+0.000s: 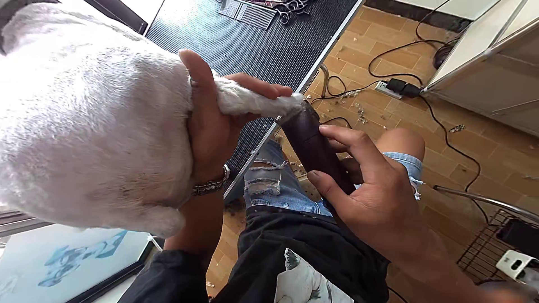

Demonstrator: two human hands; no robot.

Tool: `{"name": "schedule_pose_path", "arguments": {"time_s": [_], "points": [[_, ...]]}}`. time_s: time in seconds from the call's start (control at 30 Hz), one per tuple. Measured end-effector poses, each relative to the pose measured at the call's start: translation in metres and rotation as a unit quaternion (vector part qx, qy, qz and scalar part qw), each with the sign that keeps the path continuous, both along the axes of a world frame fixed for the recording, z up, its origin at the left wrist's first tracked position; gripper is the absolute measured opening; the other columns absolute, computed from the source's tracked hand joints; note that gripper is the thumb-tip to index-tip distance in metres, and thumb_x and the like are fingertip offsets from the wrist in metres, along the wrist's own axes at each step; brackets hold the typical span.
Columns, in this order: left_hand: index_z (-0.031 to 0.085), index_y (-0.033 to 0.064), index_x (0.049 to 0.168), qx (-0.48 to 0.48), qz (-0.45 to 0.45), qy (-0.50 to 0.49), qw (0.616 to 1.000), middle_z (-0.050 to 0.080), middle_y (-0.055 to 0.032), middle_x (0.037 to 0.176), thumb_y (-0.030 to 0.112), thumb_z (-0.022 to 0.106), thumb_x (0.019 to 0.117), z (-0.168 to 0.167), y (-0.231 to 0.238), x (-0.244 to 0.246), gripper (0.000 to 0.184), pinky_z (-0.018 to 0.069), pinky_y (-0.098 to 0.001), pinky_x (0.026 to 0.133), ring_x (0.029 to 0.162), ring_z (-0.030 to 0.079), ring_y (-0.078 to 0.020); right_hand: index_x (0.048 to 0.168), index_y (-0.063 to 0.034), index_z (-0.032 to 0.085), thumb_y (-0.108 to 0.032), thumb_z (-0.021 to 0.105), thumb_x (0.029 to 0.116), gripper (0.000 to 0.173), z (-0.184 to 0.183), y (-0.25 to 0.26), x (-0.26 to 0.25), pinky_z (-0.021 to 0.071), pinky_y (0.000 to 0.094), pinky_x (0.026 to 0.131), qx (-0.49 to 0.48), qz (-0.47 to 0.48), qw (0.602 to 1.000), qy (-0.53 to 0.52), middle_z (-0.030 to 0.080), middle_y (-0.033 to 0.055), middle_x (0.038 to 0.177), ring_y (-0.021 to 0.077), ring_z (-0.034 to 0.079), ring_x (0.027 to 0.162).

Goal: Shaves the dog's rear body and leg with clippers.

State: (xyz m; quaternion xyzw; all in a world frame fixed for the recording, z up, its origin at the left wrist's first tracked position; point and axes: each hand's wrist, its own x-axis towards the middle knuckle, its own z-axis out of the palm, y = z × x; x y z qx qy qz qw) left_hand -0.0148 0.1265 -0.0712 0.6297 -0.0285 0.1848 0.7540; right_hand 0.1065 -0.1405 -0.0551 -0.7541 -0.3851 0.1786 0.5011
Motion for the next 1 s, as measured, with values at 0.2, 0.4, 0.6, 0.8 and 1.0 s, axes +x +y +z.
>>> {"name": "schedule_pose_path", "arguments": {"time_s": [0.2,0.4,0.6,0.8,1.0], "points": [[0.071,0.0037,0.101,-0.055,0.068,0.059,0.994,0.076,-0.0208,0.106,0.066,0.004,0.1013,0.040,-0.036,0.045,0.091,0.0571,-0.0486,0.100,0.108,0.072,-0.0350,0.141,-0.0156,0.054,-0.026,0.071,0.0941,0.051,0.007,0.000,0.007,0.0628,0.0199,0.064,0.059,0.039,0.986,0.150,0.071,-0.0053,0.110,0.0036,0.071,0.082],[0.073,0.0033,0.103,-0.059,0.044,0.079,0.994,0.075,-0.0201,0.111,0.072,0.009,0.0992,0.041,-0.032,0.039,0.094,0.0550,-0.0476,0.103,0.113,0.070,-0.0342,0.138,-0.0231,0.056,-0.031,0.070,0.0945,0.047,-0.002,-0.010,0.000,0.0611,0.0197,0.059,0.035,0.019,0.979,0.199,0.072,-0.0085,0.108,0.0035,0.071,0.073],[0.074,0.0019,0.101,-0.041,0.039,0.074,0.996,0.075,-0.0202,0.108,0.072,0.008,0.0992,0.041,-0.034,0.041,0.096,0.0553,-0.0474,0.102,0.111,0.071,-0.0340,0.140,-0.0186,0.054,-0.021,0.067,0.0959,0.046,0.003,-0.007,0.005,0.0666,0.0310,0.062,0.096,0.032,0.955,0.278,0.072,0.0016,0.110,0.0176,0.075,0.080],[0.075,0.0027,0.102,-0.058,0.011,0.064,0.996,0.075,-0.0199,0.110,0.073,0.012,0.0984,0.040,-0.033,0.041,0.094,0.0525,-0.0505,0.107,0.113,0.070,-0.0354,0.137,-0.0193,0.056,-0.021,0.063,0.0977,0.040,-0.002,-0.012,0.009,0.0654,0.0339,0.059,0.078,0.030,0.930,0.359,0.073,0.0074,0.104,0.0228,0.075,0.074],[0.074,0.0041,0.098,-0.046,0.019,0.082,0.995,0.076,-0.0192,0.108,0.076,0.006,0.0962,0.041,-0.034,0.042,0.099,0.0543,-0.0489,0.104,0.112,0.071,-0.0343,0.139,-0.0194,0.055,-0.019,0.062,0.0979,0.042,0.001,-0.013,0.009,0.0649,0.0329,0.059,0.102,0.041,0.927,0.359,0.072,0.0089,0.104,0.0227,0.074,0.075]]}}
